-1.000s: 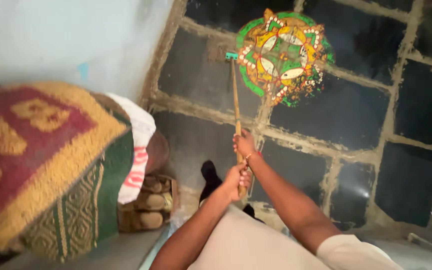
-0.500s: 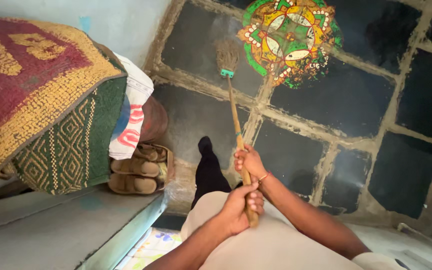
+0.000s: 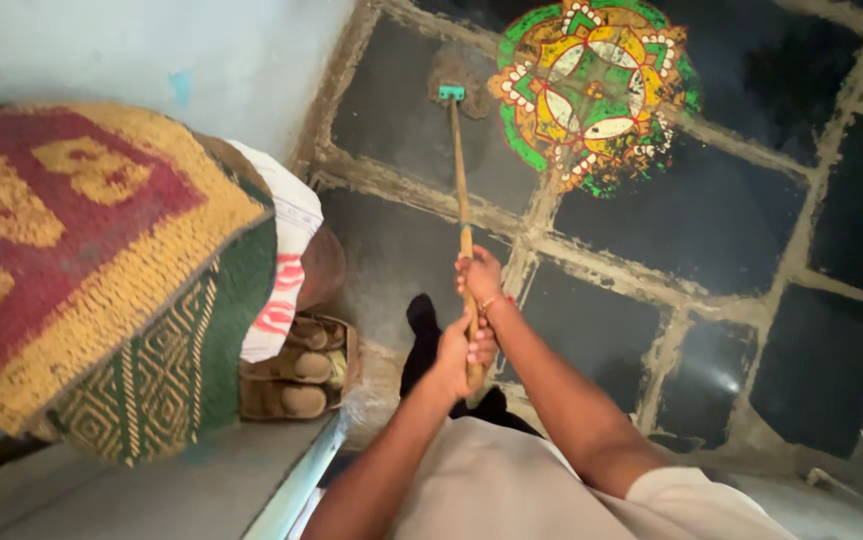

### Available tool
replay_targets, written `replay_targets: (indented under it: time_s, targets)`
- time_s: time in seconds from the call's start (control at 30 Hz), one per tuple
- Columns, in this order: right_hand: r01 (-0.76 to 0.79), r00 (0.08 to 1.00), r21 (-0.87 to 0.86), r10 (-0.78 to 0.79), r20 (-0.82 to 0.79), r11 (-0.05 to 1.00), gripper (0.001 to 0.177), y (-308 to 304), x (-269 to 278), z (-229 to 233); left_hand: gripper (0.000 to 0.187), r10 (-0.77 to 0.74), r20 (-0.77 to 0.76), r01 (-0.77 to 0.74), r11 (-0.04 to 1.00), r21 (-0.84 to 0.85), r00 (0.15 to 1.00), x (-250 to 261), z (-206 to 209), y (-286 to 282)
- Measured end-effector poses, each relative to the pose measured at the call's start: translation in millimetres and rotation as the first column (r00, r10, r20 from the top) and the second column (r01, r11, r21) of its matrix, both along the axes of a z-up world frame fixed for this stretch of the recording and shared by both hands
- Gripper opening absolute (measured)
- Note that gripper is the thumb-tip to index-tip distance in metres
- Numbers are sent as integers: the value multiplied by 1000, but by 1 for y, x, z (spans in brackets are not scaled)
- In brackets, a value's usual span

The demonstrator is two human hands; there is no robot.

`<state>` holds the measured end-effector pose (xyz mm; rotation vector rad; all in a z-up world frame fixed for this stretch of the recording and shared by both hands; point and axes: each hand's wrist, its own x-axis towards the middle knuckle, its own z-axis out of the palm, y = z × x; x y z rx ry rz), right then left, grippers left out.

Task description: The person uses a long-handled mop to clean a stone tile floor, dipping the mop head into a bucket of water and wringing it by hand before scrubbing the floor and around a decorative floor painting.

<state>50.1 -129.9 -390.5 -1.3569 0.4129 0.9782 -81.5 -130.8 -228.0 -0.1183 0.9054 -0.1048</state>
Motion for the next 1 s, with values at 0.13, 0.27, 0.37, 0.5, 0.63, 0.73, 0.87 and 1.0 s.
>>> replay_targets:
  time_s: [0.13,0.27,0.37,0.5,0.63,0.73,0.87,1.0]
  targets:
    - [-8,995,-114,20,99,993,42,59,44,-13,31,-247,-7,247,965,87,969,41,-37,68]
    - [18,988,-82,-5,152,997,42,86,81,-21,30,-415,-78,422,891,169,907,80,-58,106]
    - [114,988,-42,-109,106,993,50,86,96,-20,30,-416,-24,415,898,144,909,95,-60,109]
    - [152,982,-71,-143,120,986,51,41,85,-12,32,-445,-21,445,895,32,895,85,-49,76]
    - [196,974,-149,-175,142,969,49,-29,48,-5,31,-472,8,472,881,-23,882,50,-39,18]
    - [291,955,-153,-278,99,944,52,-82,21,3,31,-508,12,508,860,-51,861,26,-38,-26]
    - [357,933,-136,-347,97,924,52,-154,-11,18,32,-561,1,557,822,-119,828,-4,-39,-88]
    - [259,961,-206,-229,158,944,52,-213,-38,32,32,-525,-9,521,846,-113,851,-33,-36,-150]
